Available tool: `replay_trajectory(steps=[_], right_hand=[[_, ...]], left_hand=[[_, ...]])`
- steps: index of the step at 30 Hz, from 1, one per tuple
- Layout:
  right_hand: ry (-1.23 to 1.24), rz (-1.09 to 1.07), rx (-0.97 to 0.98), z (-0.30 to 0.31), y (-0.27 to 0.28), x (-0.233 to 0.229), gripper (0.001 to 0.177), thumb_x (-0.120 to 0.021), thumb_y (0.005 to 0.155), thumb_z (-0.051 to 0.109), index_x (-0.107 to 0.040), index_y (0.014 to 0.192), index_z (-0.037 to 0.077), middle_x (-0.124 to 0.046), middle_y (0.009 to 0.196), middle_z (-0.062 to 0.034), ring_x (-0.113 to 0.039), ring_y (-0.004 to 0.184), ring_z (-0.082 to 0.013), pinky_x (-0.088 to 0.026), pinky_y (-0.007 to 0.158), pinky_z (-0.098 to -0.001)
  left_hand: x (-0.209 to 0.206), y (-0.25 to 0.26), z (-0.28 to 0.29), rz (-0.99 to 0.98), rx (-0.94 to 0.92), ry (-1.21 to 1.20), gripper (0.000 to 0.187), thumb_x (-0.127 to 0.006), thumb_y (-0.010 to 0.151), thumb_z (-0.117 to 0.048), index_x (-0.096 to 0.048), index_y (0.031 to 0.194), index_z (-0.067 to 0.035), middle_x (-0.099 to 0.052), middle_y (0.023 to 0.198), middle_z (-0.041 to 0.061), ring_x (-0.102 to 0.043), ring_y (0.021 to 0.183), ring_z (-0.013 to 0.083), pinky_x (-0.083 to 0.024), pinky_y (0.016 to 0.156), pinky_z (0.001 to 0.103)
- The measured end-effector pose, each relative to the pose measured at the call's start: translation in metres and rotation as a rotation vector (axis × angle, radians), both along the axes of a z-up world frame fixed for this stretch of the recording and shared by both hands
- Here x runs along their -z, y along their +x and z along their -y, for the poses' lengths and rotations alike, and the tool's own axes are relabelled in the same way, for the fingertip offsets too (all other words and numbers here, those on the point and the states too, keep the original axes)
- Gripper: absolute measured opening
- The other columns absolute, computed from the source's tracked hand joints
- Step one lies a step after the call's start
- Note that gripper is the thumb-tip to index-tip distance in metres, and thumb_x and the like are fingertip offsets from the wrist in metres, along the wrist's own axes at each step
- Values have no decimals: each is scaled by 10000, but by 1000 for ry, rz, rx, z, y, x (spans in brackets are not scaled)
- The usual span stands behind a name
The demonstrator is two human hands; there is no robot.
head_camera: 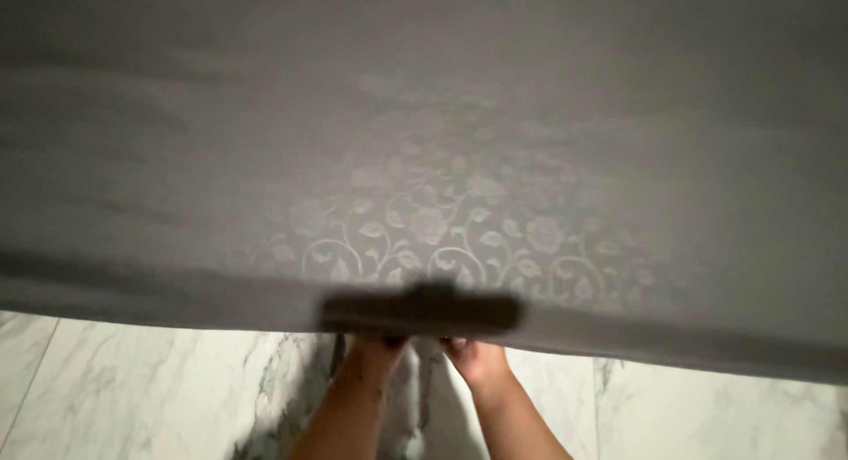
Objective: The person fits a bedsheet onto a mattress by pulling the corners and tucking the edges under the mattress by hand.
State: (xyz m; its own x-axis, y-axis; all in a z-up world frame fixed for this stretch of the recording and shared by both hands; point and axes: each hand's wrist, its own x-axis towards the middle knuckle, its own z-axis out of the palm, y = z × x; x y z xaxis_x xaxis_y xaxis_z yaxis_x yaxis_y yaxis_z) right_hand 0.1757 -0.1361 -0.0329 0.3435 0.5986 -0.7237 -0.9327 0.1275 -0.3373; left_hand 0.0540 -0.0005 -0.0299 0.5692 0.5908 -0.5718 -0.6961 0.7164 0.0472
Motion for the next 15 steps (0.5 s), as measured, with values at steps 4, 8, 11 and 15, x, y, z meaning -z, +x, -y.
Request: replay_trajectory(steps=[4,8,11,15], right_hand=[[-203,34,22,14,7,0,104,-724,944,202,-652,919,132,-647,779,-65,-592,685,-204,-513,666,-341],[-313,-67,-10,22,5,-55,122,-656,971,213,-666,966,91,-658,829,-102,-621,766,-247,-487,711,-358],[-315,-171,121,18,-2,-100,148,-601,987,209,-653,1043,82,-658,944,-102,-641,903,-278,-537,859,-438],[-322,-185,186,22,-12,-125,202,-566,1000,211,-629,1129,69,-638,1064,-116,-647,1036,-320,-562,993,-513]], left_hand=[[-86,17,-16,-70,0,-10,463,-444,985,-522,-656,1177,-158,-657,1177,96,-598,1109,322,-467,1011,581],[-137,12,-10,-160,21,-28,481,-419,980,-535,-633,1212,-172,-620,1215,88,-559,1139,321,-434,1040,601],[-146,3,2,-281,104,-53,496,-401,976,-544,-615,1238,-182,-592,1243,83,-530,1162,319,-409,1062,615],[-131,-27,23,-516,292,-113,518,-376,971,-557,-592,1274,-196,-554,1281,76,-491,1192,317,-376,1091,634]])
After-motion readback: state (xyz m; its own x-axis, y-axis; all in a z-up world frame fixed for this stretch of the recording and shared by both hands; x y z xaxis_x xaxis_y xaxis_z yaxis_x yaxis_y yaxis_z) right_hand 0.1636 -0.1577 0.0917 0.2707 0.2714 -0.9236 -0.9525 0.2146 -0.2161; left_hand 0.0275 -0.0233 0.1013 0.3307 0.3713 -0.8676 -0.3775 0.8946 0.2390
